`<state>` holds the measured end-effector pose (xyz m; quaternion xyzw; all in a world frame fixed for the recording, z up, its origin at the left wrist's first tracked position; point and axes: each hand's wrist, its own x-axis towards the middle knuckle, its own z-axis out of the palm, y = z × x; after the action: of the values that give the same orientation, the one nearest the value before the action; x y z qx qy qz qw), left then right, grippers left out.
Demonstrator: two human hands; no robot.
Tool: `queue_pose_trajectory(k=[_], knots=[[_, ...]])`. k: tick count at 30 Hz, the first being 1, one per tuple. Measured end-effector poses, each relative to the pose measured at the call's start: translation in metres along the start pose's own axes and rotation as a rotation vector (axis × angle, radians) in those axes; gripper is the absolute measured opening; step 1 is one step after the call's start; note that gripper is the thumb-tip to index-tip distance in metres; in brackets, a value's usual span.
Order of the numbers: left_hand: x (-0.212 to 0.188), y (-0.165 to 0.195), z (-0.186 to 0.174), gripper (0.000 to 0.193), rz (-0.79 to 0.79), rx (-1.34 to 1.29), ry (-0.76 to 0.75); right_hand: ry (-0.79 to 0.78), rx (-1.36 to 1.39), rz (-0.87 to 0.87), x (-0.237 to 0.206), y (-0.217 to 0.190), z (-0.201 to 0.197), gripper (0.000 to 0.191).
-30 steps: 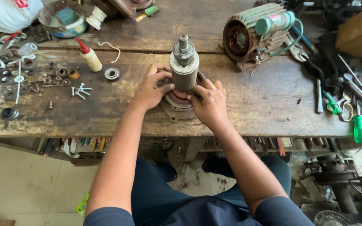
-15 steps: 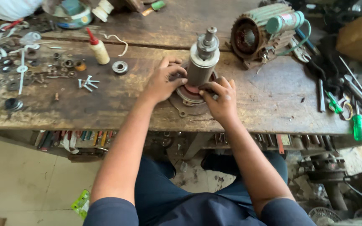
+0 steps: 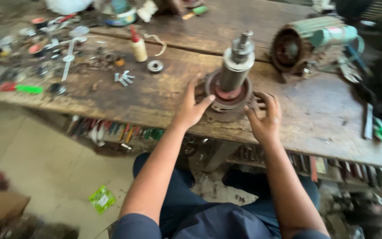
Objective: The person aligns a motor armature shaft with a bearing end-bell housing on the workbench, presses the parts together by hand, and uses a wrench to tighten bolts around the housing. They then fit the armature assembly into the motor stator body and hand-tighten fasteners on the motor end.
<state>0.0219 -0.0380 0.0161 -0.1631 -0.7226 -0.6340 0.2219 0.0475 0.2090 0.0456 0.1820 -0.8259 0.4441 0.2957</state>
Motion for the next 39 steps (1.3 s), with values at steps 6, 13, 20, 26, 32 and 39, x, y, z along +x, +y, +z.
queue_pose_trajectory(k=[6,13,20,26,32,39], knots=[[-0.041,0.037,-0.045,0.034,-0.25,0.111,0.248,-0.07,-0.049,-0.158,-0.03,-0.022,-0.003,0.031],[-0.068,0.047,-0.013,0.011,-0.202,0.035,0.12,-0.145,0.011,-0.104,-0.033,-0.008,-0.022,0.021],[-0.075,0.036,0.008,0.012,-0.06,0.106,0.064,0.058,-0.107,0.038,-0.062,0.026,-0.115,0.018],[-0.096,0.031,0.03,0.022,-0.044,0.322,0.113,0.309,-0.606,0.331,-0.096,0.095,-0.247,0.029],[-0.1,0.054,0.099,0.022,0.054,0.541,-0.066,0.248,-0.95,0.416,-0.093,0.153,-0.319,0.049],[-0.072,0.066,0.174,0.028,0.319,0.59,-0.229,0.169,-0.97,0.319,-0.089,0.195,-0.34,0.035]])
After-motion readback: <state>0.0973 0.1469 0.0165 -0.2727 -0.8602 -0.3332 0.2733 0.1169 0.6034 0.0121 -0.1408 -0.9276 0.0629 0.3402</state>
